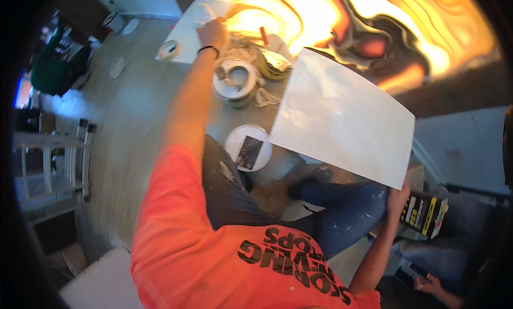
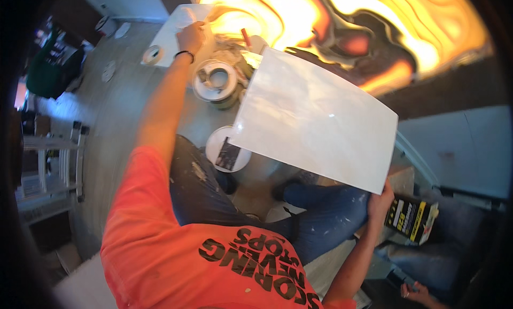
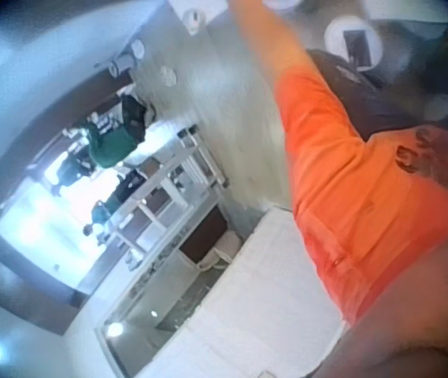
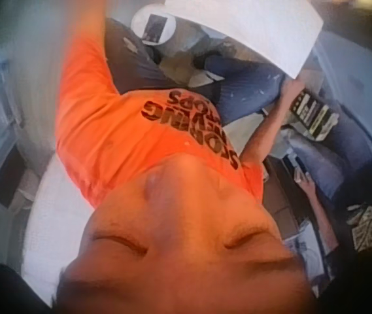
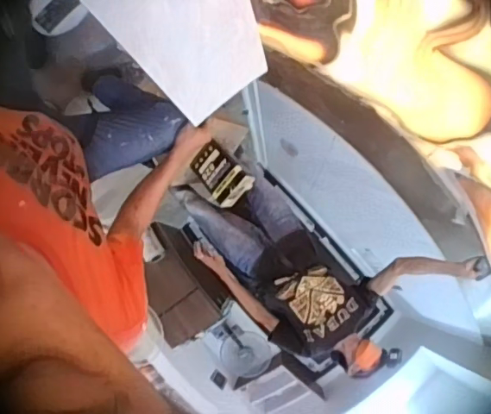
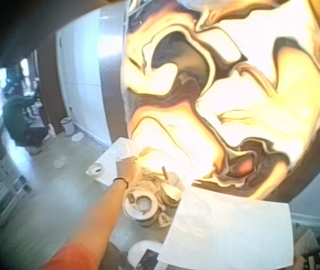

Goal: The person sits on the floor and applies adhesive to the edges of a white rectangular tile using a small tool. They then apply masking tape to the edges of the tile to secure the adhesive.

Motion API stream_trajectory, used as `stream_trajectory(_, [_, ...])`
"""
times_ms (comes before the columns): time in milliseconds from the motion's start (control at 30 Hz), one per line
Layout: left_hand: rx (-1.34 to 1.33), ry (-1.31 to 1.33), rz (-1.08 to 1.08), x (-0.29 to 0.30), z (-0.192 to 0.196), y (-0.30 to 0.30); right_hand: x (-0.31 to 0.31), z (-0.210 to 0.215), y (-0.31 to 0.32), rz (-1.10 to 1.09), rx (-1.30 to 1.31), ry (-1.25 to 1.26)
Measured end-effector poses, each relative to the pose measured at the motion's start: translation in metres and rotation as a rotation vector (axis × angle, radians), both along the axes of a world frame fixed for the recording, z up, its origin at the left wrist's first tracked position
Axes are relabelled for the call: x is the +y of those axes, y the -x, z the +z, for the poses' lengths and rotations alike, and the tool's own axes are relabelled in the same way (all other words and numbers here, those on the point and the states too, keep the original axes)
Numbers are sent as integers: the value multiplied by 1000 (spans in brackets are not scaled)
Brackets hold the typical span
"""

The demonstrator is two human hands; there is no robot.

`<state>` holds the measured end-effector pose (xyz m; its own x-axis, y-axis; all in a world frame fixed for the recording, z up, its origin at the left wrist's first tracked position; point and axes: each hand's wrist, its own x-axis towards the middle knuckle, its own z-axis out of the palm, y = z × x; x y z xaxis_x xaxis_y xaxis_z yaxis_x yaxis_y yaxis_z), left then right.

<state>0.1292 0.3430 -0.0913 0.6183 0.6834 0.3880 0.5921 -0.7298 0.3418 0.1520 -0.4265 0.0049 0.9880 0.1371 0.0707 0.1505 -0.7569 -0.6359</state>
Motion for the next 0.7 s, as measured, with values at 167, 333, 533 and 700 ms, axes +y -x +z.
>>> stream_trajectory(167, [26, 15, -14, -19, 24, -3, 12, 16, 6, -11, 24, 43])
stream_trajectory(333, [32, 45, -11, -25, 32, -4, 14, 17, 7, -26, 25, 45])
stream_trajectory(533, [97, 17, -43, -31, 36, -5, 15, 14, 9, -57, 5, 48])
stream_trajectory(700, [67, -111, -45, -33, 25, -4, 13, 14, 7, -62, 17, 52])
